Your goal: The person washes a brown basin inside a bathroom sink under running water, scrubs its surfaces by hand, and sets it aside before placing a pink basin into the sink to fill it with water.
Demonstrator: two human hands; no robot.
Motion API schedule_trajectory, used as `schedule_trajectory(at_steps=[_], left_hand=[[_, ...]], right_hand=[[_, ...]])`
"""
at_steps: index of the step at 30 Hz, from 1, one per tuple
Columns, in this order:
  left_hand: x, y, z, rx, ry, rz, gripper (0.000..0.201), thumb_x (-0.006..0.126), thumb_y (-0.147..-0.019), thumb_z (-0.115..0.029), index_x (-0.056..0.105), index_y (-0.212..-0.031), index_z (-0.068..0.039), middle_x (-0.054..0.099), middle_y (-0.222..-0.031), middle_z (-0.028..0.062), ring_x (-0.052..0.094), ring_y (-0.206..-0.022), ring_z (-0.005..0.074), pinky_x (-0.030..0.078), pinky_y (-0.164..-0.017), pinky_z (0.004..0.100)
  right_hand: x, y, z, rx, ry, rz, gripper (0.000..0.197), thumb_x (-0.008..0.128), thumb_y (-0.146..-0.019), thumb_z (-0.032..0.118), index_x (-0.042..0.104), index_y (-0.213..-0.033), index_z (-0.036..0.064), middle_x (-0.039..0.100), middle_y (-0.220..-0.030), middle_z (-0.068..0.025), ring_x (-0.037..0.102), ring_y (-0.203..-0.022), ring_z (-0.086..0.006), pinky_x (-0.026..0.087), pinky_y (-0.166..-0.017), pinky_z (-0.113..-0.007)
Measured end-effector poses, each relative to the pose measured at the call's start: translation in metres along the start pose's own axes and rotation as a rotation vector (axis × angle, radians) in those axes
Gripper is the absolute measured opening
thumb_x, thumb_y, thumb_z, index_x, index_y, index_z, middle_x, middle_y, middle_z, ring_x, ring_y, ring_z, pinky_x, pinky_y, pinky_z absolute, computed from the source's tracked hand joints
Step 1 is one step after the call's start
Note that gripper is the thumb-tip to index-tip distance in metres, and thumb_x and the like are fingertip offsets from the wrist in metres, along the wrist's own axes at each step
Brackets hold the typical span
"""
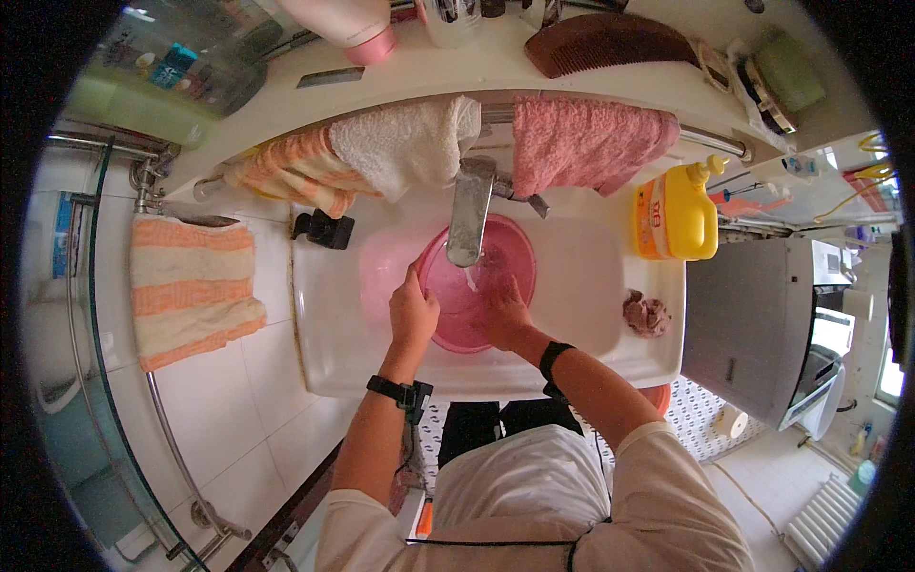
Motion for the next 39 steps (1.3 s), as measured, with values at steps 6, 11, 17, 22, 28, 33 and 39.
schedule_trajectory(at_steps=[6, 11, 17, 22, 28, 33, 39], left_hand=[[-0.004, 0.003, 0.004, 0.0, 0.028, -0.027, 0.049, 0.061, -0.081, -0.002, 0.05, -0.129, -0.006, 0.068, -0.095, 0.0257, 0.065, -0.089, 0.0448, 0.052, -0.079, 0.052], [-0.006, 0.005, 0.002, -0.016, -0.004, -0.013, 0.051, 0.061, -0.08, -0.003, 0.05, -0.13, -0.007, 0.068, -0.093, 0.0254, 0.065, -0.089, 0.0449, 0.052, -0.079, 0.0522], [0.002, 0.007, 0.002, -0.031, -0.028, 0.001, 0.054, 0.061, -0.079, -0.002, 0.049, -0.131, -0.007, 0.068, -0.093, 0.0252, 0.065, -0.088, 0.0453, 0.052, -0.078, 0.0527], [0.002, 0.007, 0.001, -0.032, -0.016, 0.0, 0.054, 0.061, -0.079, -0.001, 0.05, -0.131, -0.008, 0.068, -0.092, 0.025, 0.065, -0.087, 0.0449, 0.053, -0.078, 0.052], [0.0, 0.002, 0.006, 0.007, 0.047, -0.038, 0.054, 0.061, -0.079, -0.001, 0.051, -0.132, -0.008, 0.068, -0.093, 0.0262, 0.066, -0.088, 0.0438, 0.053, -0.078, 0.0508], [0.0, 0.001, 0.021, 0.031, 0.049, -0.035, 0.05, 0.06, -0.08, -0.001, 0.054, -0.129, -0.006, 0.068, -0.095, 0.0261, 0.065, -0.09, 0.0443, 0.053, -0.079, 0.05], [0.003, 0.0, 0.026, -0.042, 0.088, 0.007, 0.045, 0.061, -0.081, -0.006, 0.054, -0.125, 0.002, 0.066, -0.106, 0.028, 0.063, -0.1, 0.0454, 0.051, -0.087, 0.0474]], right_hand=[[0.016, 0.019, 0.014, -0.142, -0.3, 0.218, 0.037, 0.059, -0.084, 0.026, 0.066, -0.115, 0.0083, 0.059, -0.128, -0.0177, 0.052, -0.119, -0.0386, 0.026, -0.11, -0.062], [-0.002, 0.015, -0.007, -0.016, -0.478, 0.247, 0.043, 0.052, -0.092, 0.028, 0.057, -0.131, 0.009, 0.052, -0.138, -0.017, 0.046, -0.13, -0.0366, 0.023, -0.114, -0.058], [-0.029, -0.016, -0.025, 0.006, 0.133, 0.155, 0.057, 0.034, -0.103, 0.037, 0.028, -0.154, 0.0114, 0.028, -0.159, -0.0098, 0.02, -0.147, -0.03, 0.009, -0.121, -0.046], [-0.005, 0.004, -0.004, -0.001, -0.251, 0.038, 0.048, 0.043, -0.097, 0.036, 0.046, -0.138, 0.0103, 0.045, -0.143, -0.0143, 0.038, -0.132, -0.0348, 0.025, -0.112, -0.049], [0.056, 0.023, 0.028, -0.131, -0.6, 0.217, 0.037, 0.052, -0.092, 0.033, 0.065, -0.119, 0.0118, 0.064, -0.121, -0.0172, 0.059, -0.11, -0.0389, 0.047, -0.096, -0.049], [0.005, 0.024, 0.018, -0.424, -0.408, 0.043, 0.039, 0.051, -0.094, 0.038, 0.065, -0.12, 0.0116, 0.062, -0.123, -0.0166, 0.059, -0.112, -0.0368, 0.047, -0.096, -0.049], [-0.024, 0.003, -0.039, -0.098, 0.127, -0.004, 0.055, 0.055, -0.09, 0.043, 0.057, -0.132, 0.0075, 0.053, -0.138, -0.0165, 0.041, -0.134, -0.0337, 0.03, -0.113, -0.048]])
Point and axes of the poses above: each hand's wrist, its own y-axis away from the middle knuckle, its own x-axis out of the palm, z = x × y, the point moved 9 cm from there along -y, towards the middle knuckle
